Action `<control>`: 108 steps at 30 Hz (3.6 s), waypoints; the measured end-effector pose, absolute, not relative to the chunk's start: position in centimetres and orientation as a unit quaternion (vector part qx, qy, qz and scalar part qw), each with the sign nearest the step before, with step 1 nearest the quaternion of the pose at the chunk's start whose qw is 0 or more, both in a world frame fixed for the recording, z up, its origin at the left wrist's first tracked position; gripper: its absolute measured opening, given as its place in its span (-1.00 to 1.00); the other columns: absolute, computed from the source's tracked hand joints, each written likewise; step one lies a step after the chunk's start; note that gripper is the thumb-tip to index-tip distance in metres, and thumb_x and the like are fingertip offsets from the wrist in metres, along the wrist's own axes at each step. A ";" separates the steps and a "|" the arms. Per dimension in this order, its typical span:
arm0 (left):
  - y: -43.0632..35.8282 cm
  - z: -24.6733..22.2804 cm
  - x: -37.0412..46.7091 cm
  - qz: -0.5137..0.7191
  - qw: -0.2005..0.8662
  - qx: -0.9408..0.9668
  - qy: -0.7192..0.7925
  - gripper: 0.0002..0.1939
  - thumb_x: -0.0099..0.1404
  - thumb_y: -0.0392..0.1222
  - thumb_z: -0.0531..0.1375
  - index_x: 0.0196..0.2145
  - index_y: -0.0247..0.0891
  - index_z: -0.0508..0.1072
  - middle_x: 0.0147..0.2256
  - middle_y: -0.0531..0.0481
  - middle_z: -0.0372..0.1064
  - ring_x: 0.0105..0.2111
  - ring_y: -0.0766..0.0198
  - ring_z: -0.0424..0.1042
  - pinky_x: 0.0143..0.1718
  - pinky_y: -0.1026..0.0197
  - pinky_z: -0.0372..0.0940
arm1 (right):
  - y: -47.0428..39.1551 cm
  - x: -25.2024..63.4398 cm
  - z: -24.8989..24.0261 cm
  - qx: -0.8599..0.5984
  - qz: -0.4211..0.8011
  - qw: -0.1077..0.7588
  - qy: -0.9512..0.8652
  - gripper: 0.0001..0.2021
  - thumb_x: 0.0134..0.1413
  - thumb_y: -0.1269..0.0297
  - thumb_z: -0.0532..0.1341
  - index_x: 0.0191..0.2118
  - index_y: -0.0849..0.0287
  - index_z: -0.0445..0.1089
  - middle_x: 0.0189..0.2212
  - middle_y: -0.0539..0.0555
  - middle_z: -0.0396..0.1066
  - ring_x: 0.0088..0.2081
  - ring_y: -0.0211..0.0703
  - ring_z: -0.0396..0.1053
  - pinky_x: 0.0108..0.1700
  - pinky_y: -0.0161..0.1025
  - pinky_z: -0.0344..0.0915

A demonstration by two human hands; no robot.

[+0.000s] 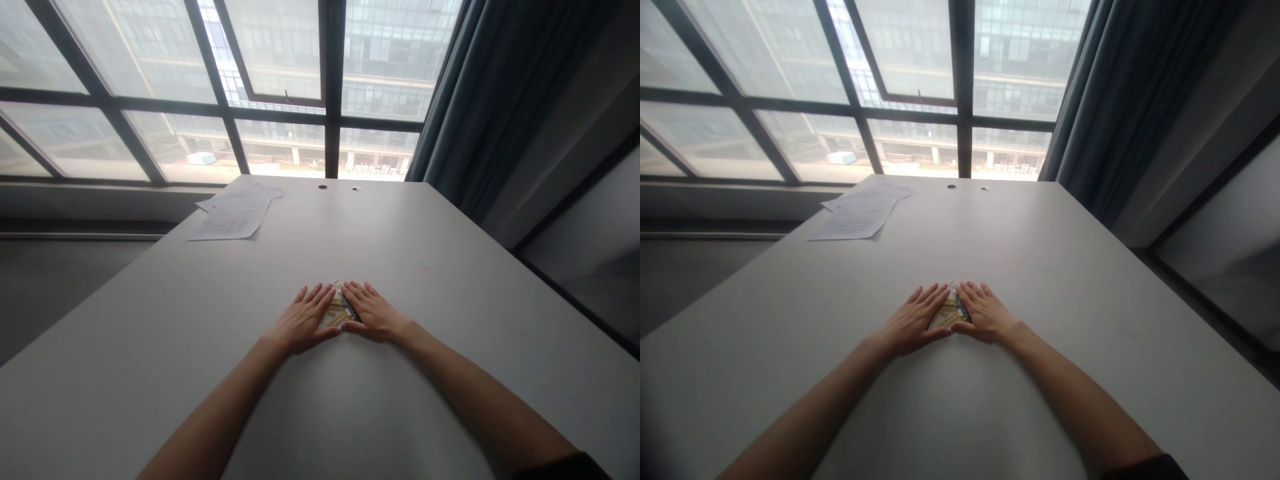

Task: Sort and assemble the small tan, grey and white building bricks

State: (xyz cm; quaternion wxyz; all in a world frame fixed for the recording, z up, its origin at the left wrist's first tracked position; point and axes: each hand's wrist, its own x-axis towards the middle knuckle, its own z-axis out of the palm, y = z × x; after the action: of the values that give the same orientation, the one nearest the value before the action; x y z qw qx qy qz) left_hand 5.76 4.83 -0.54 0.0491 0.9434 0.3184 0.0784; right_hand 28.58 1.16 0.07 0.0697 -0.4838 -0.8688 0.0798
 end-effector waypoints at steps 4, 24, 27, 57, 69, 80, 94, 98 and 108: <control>4.8 -0.5 5.7 0.101 0.055 0.935 0.336 -0.19 0.30 0.27 -0.03 0.33 -0.21 -0.16 0.31 -0.12 -0.11 0.30 0.04 -0.10 0.28 -0.07 -0.17 | 1.1 29.0 -0.3 -0.500 0.082 0.101 -0.856 -0.13 0.14 -0.28 -0.10 0.35 0.29 -0.23 0.34 0.22 -0.19 0.35 0.01 -0.24 0.32 0.04 -0.25; 5.7 -0.6 6.5 0.071 0.054 0.909 0.407 -0.18 0.29 0.33 -0.12 0.31 -0.24 -0.08 0.32 -0.17 -0.16 0.31 -0.01 -0.17 0.27 -0.15 -0.20 | 2.8 28.5 -0.1 -0.490 0.073 0.094 -0.863 -0.16 0.13 -0.27 -0.08 0.34 0.25 -0.15 0.33 0.20 -0.11 0.34 0.04 -0.20 0.31 0.06 -0.24; 5.4 -0.8 5.6 0.103 0.050 0.902 0.415 -0.20 0.30 0.29 -0.09 0.31 -0.28 -0.07 0.31 -0.20 -0.13 0.31 0.01 -0.12 0.27 -0.09 -0.12 | 1.6 29.6 -0.5 -0.514 0.070 0.116 -0.847 -0.14 0.13 -0.27 -0.05 0.34 0.31 -0.15 0.33 0.26 -0.13 0.34 0.03 -0.19 0.31 0.02 -0.20; 5.1 -0.7 4.4 0.210 0.023 0.880 0.425 -0.58 0.26 0.08 0.14 -0.01 -0.19 0.39 0.06 -0.11 0.34 0.12 0.02 0.22 0.13 -0.03 0.13 | 0.8 28.5 -1.3 -0.562 0.033 0.223 -0.796 -0.27 0.12 -0.07 0.12 0.28 0.31 0.01 0.26 0.31 0.04 0.29 0.12 -0.07 0.28 0.08 -0.11; 4.8 -0.3 4.6 0.244 0.012 0.862 0.444 -0.74 0.35 -0.11 0.06 -0.12 -0.17 0.47 -0.06 -0.09 0.42 0.00 0.07 0.30 0.02 -0.01 0.18 | -1.5 29.2 -0.8 -0.507 -0.007 0.317 -0.801 -0.67 0.13 0.25 0.20 0.01 0.18 0.36 0.06 0.24 0.30 0.16 0.08 0.15 0.16 0.06 0.11; 5.1 -0.9 4.2 0.275 0.004 0.841 0.466 -0.81 0.30 -0.14 0.13 -0.31 -0.11 0.56 -0.17 -0.03 0.48 -0.07 0.08 0.34 -0.03 0.00 0.19 | -3.1 26.7 -0.6 -0.411 0.015 0.242 -0.879 -0.69 0.19 0.22 0.14 0.01 0.19 0.34 -0.01 0.19 0.41 0.13 0.01 0.21 0.21 0.02 -0.03; -1.5 3.5 5.7 0.348 0.134 0.842 0.390 -0.87 0.33 -0.23 0.11 -0.32 -0.21 0.46 -0.37 0.00 0.47 -0.33 0.25 0.42 -0.26 0.23 0.31 | -5.3 24.9 0.8 -0.473 0.450 0.516 -0.554 -0.74 0.12 0.11 0.20 -0.22 0.22 0.43 -0.44 0.08 0.48 -0.47 -0.20 0.42 -0.38 -0.24 0.39; -3.1 2.9 5.8 0.379 0.154 0.831 0.378 -0.90 0.32 -0.26 0.14 -0.33 -0.21 0.46 -0.40 0.02 0.46 -0.35 0.28 0.41 -0.27 0.25 0.30 | -6.3 24.2 0.9 -0.466 0.522 0.522 -0.487 -0.75 0.06 0.11 0.26 -0.39 0.24 0.43 -0.55 0.04 0.45 -0.57 -0.26 0.37 -0.51 -0.32 0.32; -3.6 1.3 5.3 0.454 0.248 0.758 0.396 -0.97 0.22 -0.23 0.24 -0.34 -0.20 0.48 -0.39 0.02 0.49 -0.39 0.29 0.47 -0.31 0.26 0.37 | -7.0 23.8 0.0 -0.471 0.497 0.562 -0.465 -0.84 -0.07 0.26 0.35 -0.35 0.19 0.45 -0.52 0.00 0.44 -0.49 -0.24 0.40 -0.38 -0.27 0.37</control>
State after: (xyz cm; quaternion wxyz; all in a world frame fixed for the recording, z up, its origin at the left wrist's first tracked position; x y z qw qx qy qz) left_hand 5.33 -3.63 1.31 0.2482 0.7583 0.3963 0.4542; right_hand 23.82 -7.03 -0.03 0.5616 -0.4706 -0.4646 0.4973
